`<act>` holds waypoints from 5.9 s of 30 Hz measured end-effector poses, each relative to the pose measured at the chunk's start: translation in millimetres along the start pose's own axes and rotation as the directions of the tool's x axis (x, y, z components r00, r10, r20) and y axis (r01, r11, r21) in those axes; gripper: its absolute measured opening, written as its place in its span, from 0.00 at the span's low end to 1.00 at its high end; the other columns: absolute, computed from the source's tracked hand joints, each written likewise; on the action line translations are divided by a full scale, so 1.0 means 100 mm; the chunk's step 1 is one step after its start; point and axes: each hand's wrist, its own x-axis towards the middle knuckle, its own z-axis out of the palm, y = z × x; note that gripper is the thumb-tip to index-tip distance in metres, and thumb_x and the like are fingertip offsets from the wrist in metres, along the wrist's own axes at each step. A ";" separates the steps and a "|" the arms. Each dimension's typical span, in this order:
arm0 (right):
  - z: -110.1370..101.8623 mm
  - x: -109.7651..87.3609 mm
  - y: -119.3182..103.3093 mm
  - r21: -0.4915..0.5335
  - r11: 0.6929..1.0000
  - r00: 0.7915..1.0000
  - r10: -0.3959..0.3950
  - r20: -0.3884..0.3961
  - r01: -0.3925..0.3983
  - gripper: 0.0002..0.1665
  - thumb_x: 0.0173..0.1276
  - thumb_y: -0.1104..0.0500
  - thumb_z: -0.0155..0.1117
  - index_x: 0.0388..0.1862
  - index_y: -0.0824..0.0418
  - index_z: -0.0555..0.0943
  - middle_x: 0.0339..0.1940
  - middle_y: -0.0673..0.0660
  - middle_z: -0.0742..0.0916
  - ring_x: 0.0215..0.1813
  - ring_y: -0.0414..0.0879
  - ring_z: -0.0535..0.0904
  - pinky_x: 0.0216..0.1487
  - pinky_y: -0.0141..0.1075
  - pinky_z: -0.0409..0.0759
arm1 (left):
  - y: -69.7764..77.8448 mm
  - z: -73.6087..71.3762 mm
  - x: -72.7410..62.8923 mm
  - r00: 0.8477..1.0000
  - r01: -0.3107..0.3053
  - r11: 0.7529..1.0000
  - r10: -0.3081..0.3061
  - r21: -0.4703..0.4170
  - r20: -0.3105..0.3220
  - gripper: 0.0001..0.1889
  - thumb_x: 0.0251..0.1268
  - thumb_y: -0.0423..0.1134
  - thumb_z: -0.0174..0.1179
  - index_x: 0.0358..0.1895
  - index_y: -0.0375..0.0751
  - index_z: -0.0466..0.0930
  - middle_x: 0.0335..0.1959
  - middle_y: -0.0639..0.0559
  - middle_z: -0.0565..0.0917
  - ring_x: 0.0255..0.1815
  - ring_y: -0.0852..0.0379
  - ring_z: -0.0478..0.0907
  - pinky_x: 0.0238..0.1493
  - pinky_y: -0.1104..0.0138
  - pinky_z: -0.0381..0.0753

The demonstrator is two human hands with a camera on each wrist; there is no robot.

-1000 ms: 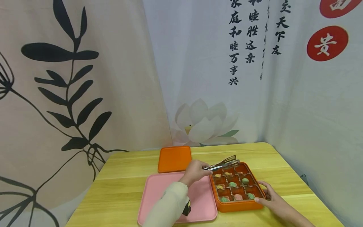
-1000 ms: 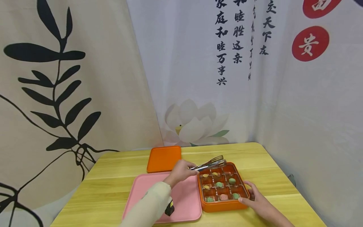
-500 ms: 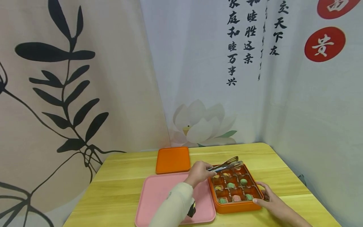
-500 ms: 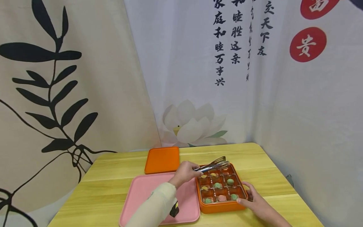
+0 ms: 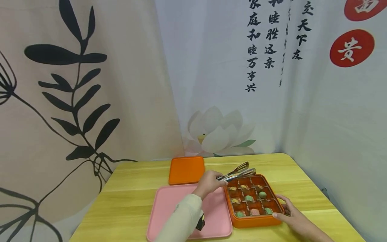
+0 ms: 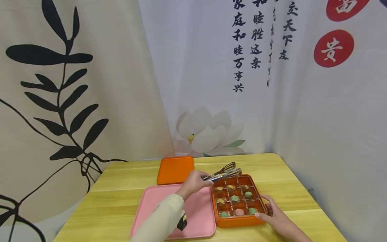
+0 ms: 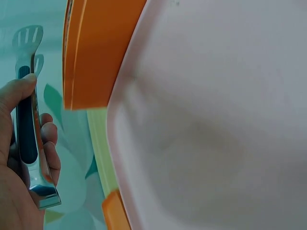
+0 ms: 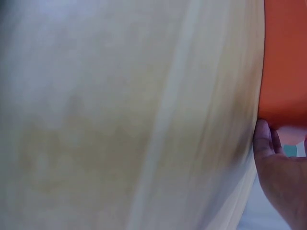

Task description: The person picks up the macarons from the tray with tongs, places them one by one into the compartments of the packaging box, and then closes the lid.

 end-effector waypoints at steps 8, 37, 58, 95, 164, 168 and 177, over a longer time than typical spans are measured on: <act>-0.02 0.00 -0.01 -0.012 1.000 1.000 0.013 0.001 -0.013 0.44 0.77 0.55 0.55 0.77 0.64 0.40 0.61 0.74 0.73 0.57 0.62 0.75 0.50 0.53 0.77 | -0.30 -0.38 -0.04 0.994 -0.033 0.998 0.027 -0.059 -0.102 0.12 0.56 0.43 0.74 0.40 0.42 0.89 0.32 0.54 0.86 0.28 0.59 0.78 0.30 0.67 0.78; -0.02 0.00 -0.01 -0.037 0.999 1.000 -0.006 0.023 0.007 0.45 0.77 0.55 0.55 0.76 0.68 0.39 0.58 0.72 0.76 0.55 0.58 0.76 0.51 0.54 0.76 | -1.70 -1.86 -0.92 0.777 0.398 0.915 -0.370 -0.056 -0.509 0.20 0.62 0.39 0.64 0.53 0.28 0.82 0.35 0.38 0.86 0.26 0.50 0.75 0.24 0.62 0.71; 0.00 -0.01 -0.04 -0.061 0.998 1.000 0.004 -0.007 -0.005 0.44 0.76 0.55 0.56 0.76 0.69 0.41 0.58 0.72 0.76 0.57 0.62 0.76 0.51 0.53 0.76 | -2.10 -2.00 -1.57 0.437 0.552 0.776 -0.582 -0.306 -0.686 0.18 0.63 0.40 0.61 0.39 0.22 0.81 0.35 0.28 0.81 0.35 0.34 0.74 0.37 0.46 0.74; -0.04 0.02 -0.07 -0.086 0.994 0.998 0.060 -0.018 -0.062 0.46 0.76 0.52 0.57 0.77 0.69 0.42 0.62 0.77 0.71 0.61 0.68 0.71 0.52 0.58 0.75 | -2.24 -1.93 -1.71 0.438 0.700 0.696 -0.595 -0.159 -0.674 0.20 0.65 0.41 0.53 0.43 0.20 0.74 0.42 0.22 0.70 0.48 0.24 0.67 0.45 0.37 0.68; 1.72 2.10 -1.60 -0.037 0.999 0.979 -0.034 -0.201 0.027 0.48 0.69 0.54 0.66 0.77 0.72 0.53 0.72 0.75 0.65 0.71 0.69 0.63 0.65 0.59 0.66 | -1.72 -1.16 -0.32 0.863 0.382 0.874 -0.454 -0.302 -0.222 0.39 0.64 0.46 0.66 0.72 0.29 0.61 0.60 0.29 0.73 0.57 0.34 0.73 0.58 0.43 0.71; 1.79 2.12 -1.54 -0.024 1.000 0.979 -0.016 -0.205 0.012 0.49 0.68 0.55 0.68 0.76 0.74 0.54 0.71 0.76 0.66 0.70 0.69 0.64 0.65 0.59 0.66 | -1.75 -1.13 -0.31 0.865 0.388 0.864 -0.461 -0.322 -0.195 0.39 0.64 0.45 0.67 0.73 0.29 0.60 0.59 0.30 0.74 0.57 0.34 0.73 0.58 0.43 0.71; 1.80 2.21 -1.38 -0.017 0.997 0.970 0.074 -0.231 -0.080 0.47 0.68 0.56 0.66 0.75 0.75 0.54 0.71 0.77 0.65 0.69 0.71 0.64 0.67 0.60 0.64 | -1.75 -1.14 -0.31 0.866 0.402 0.848 -0.475 -0.344 -0.159 0.39 0.65 0.44 0.66 0.73 0.28 0.60 0.57 0.32 0.75 0.54 0.38 0.75 0.57 0.46 0.74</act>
